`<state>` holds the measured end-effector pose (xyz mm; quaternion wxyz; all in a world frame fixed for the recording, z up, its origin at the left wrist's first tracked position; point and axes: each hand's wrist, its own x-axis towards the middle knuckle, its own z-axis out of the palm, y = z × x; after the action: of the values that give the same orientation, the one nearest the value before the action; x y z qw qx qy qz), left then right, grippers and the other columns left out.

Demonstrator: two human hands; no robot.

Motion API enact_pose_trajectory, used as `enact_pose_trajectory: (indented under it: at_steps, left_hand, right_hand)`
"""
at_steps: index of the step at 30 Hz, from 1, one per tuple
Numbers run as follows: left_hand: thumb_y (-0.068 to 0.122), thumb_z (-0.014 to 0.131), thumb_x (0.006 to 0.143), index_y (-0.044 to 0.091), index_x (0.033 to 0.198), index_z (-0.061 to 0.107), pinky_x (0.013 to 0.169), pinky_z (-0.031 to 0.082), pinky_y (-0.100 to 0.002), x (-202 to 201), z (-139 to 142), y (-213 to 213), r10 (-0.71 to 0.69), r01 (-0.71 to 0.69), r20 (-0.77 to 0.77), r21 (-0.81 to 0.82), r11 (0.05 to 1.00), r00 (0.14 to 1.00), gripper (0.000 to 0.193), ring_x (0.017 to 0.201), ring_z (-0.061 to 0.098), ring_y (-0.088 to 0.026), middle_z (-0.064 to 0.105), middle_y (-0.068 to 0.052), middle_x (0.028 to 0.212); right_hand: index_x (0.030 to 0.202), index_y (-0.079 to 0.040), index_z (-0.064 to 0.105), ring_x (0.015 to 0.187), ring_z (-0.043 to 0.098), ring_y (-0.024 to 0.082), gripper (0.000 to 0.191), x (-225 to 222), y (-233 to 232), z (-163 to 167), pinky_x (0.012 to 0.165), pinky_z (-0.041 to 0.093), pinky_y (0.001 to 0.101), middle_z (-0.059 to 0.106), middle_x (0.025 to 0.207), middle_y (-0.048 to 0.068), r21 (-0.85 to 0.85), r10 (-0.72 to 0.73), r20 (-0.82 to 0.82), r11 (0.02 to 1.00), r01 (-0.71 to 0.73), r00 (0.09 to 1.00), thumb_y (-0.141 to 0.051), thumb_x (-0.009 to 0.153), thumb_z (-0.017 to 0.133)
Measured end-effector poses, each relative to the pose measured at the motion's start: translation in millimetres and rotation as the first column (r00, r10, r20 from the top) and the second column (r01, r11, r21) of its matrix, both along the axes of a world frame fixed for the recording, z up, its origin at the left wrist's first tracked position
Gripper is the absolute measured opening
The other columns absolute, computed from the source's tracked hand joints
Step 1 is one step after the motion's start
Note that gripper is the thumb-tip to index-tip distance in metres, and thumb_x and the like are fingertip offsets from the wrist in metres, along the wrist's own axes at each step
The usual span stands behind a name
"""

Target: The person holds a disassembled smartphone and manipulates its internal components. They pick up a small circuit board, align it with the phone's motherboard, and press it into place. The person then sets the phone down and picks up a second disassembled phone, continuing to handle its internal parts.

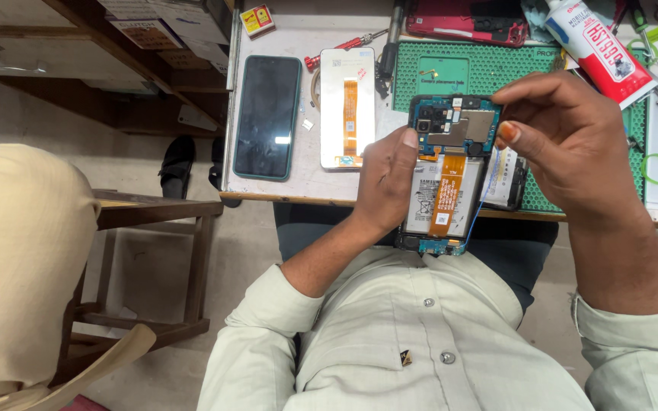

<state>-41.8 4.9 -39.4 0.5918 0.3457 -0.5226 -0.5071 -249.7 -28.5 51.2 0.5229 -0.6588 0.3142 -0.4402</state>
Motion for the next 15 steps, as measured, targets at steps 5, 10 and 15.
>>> enact_pose_trajectory:
  at_steps: [5,10,15]
  left_hand:
    - [0.044,0.037,0.117,-0.001,0.104,0.067,0.067,0.048,-0.028,0,-4,1,-0.010,0.010,-0.010,0.004,1.000,1.000,0.055,0.071,0.058,-0.009,0.066,-0.005,0.078]
    - [0.043,0.037,0.114,-0.001,0.110,0.066,0.070,0.051,-0.028,4,-1,0,0.009,-0.007,-0.068,0.028,1.000,0.998,0.053,0.078,0.062,-0.010,0.069,-0.006,0.088]
    - [0.039,0.037,0.116,-0.003,0.116,0.066,0.075,0.050,-0.027,5,5,2,0.058,-0.056,-0.051,0.031,0.998,0.997,0.051,0.083,0.060,-0.011,0.070,-0.008,0.094]
  right_hand:
    - [0.123,0.004,0.062,0.095,0.068,0.012,0.029,6,1,3,0.086,0.056,0.0236,0.069,0.110,0.011,0.177,-0.042,0.192,0.984,0.008,0.980,-0.008,0.100,0.075]
    - [0.121,0.000,0.060,0.082,0.068,0.010,0.025,11,7,6,0.071,0.056,0.0229,0.070,0.099,0.007,0.070,-0.177,-0.009,0.982,0.177,0.984,-0.007,0.098,0.068]
    - [0.129,0.005,0.057,0.084,0.066,0.009,0.030,7,17,-2,0.078,0.055,0.0230,0.067,0.100,0.010,-0.030,-0.160,-0.192,0.987,0.158,0.968,0.006,0.101,0.068]
